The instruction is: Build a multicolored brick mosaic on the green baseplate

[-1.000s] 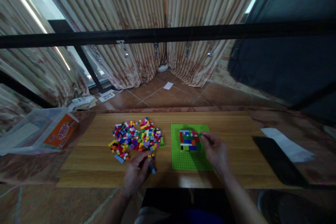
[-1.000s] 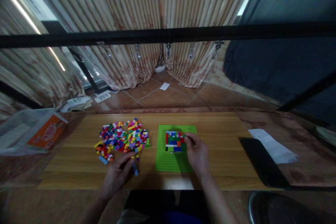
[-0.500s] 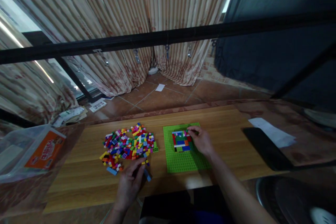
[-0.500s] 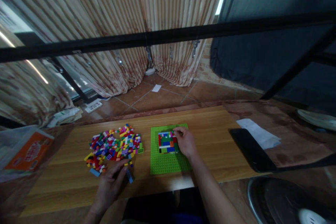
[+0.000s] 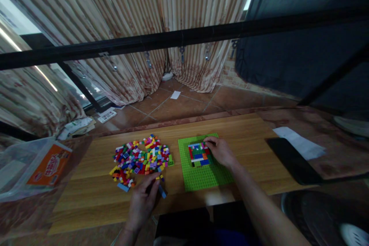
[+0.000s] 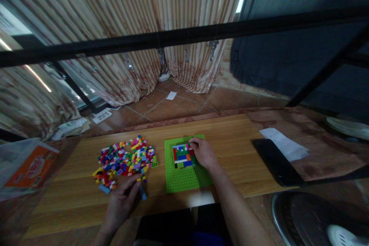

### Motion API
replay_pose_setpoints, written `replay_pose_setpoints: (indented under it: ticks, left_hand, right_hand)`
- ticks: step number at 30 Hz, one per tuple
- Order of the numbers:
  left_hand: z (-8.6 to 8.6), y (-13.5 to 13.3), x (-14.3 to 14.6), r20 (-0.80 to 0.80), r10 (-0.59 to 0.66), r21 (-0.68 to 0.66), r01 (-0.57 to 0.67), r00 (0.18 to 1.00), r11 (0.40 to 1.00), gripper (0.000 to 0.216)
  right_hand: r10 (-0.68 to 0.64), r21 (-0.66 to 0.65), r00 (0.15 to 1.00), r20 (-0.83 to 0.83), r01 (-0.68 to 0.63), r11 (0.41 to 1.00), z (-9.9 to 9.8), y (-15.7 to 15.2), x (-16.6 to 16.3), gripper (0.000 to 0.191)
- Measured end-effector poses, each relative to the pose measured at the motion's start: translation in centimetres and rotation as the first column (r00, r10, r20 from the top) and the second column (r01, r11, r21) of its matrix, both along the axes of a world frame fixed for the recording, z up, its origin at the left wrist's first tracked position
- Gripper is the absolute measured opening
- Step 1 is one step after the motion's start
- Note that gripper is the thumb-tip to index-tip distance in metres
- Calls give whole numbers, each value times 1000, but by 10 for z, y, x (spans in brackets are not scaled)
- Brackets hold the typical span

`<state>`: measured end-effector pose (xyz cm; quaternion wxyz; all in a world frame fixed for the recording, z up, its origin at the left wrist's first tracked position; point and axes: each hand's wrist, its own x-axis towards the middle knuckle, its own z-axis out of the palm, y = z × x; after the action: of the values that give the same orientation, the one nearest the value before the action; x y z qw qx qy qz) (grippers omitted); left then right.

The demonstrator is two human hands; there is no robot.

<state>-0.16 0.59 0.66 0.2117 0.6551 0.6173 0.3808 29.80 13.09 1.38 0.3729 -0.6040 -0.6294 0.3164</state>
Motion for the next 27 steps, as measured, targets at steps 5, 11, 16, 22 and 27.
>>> replay_pose_setpoints:
  ticks: [5, 11, 16, 22, 27]
  left_hand:
    - [-2, 0, -1, -1, -2, 10, 2, 1000, 1000, 23]
    - [-6, -1, -2, 9, 3, -6, -3, 1000, 1000, 22]
    - [-6, -1, -2, 10, -4, -1, 4, 1000, 1000, 23]
    - [-7, -1, -3, 1, -5, -7, 5, 1000, 1000, 24]
    - [-7, 0, -2, -11, -10, -5, 10, 1000, 1000, 26]
  right_hand:
    - [50, 8, 997, 54, -51, 999, 1, 1, 0, 23]
    - [53, 50, 999, 10, -53, 997, -6, -2, 0, 23]
    - [73, 64, 996, -41, -71, 995, -12, -4, 2, 24]
    - [82, 55, 996, -42, -80, 995, -9, -5, 3, 23]
    - [148, 51, 989, 16, -149, 988, -3, -1, 5, 22]
